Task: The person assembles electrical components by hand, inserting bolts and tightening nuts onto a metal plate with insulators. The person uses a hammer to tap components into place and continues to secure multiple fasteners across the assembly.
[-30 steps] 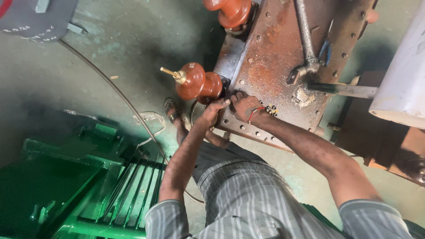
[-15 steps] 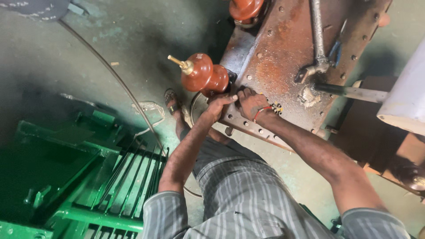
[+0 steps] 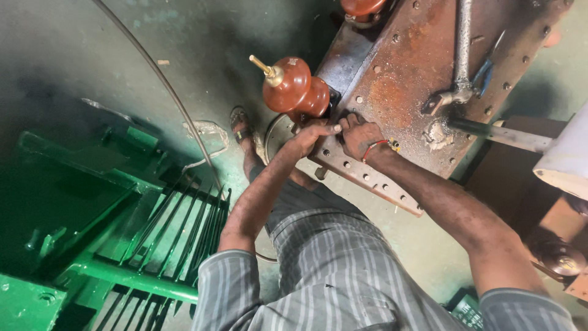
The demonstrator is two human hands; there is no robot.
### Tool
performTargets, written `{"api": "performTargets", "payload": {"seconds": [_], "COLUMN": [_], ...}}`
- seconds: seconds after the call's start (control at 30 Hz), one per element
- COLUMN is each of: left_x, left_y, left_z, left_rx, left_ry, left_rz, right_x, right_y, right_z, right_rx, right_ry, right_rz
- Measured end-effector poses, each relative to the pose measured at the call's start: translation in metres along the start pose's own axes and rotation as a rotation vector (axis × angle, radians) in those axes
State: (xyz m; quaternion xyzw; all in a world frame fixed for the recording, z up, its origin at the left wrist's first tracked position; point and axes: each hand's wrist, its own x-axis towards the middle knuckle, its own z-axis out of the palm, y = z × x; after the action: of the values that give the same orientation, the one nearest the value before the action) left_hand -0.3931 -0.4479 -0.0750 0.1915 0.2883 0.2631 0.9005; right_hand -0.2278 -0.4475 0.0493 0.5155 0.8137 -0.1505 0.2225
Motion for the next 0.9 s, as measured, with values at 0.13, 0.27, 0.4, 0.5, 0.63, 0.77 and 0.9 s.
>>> {"api": "performTargets", "payload": {"seconds": [0.13,0.27,0.4,0.5,0.63,0.77,0.9], "left_x": [0.007,0.009,0.003,-0.001,0.001,0.008,0.015], "left_y": [-0.005,-0.004,0.008,0.016,0.016,0.010,0.001], "left_z": [0.001,0.001,0.003,0.011,0.026,0.026,0.019], "left_rx": [0.061,0.092,0.053,0.019,0.147,0.144,0.138], "left_ry": [0.111,0.055,0.019,0.043,0.304,0.493,0.591], "left_rz": [-0.144,-0.074,-0.165,-0.198,-0.102,-0.095,-0.021], "right_x": [-0.001,-0.001,-0.002,-0.001,0.004,0.002,-0.003], "right_y": [-0.001,0.002,0.004,0.002,-0.003,-0.005,-0.006], "right_z": [-0.003,-0.003,0.001,0.002,-0.006,-0.012,-0.008], "right_rx": [0.050,0.068,0.088,0.097,0.134,0.205,0.228], "right_ry": [0.025,0.013,0.090,0.101,0.049,0.036,0.184], "right_rz": [0.016,0.009,-0.016,-0.003,0.075,0.104,0.059]}}
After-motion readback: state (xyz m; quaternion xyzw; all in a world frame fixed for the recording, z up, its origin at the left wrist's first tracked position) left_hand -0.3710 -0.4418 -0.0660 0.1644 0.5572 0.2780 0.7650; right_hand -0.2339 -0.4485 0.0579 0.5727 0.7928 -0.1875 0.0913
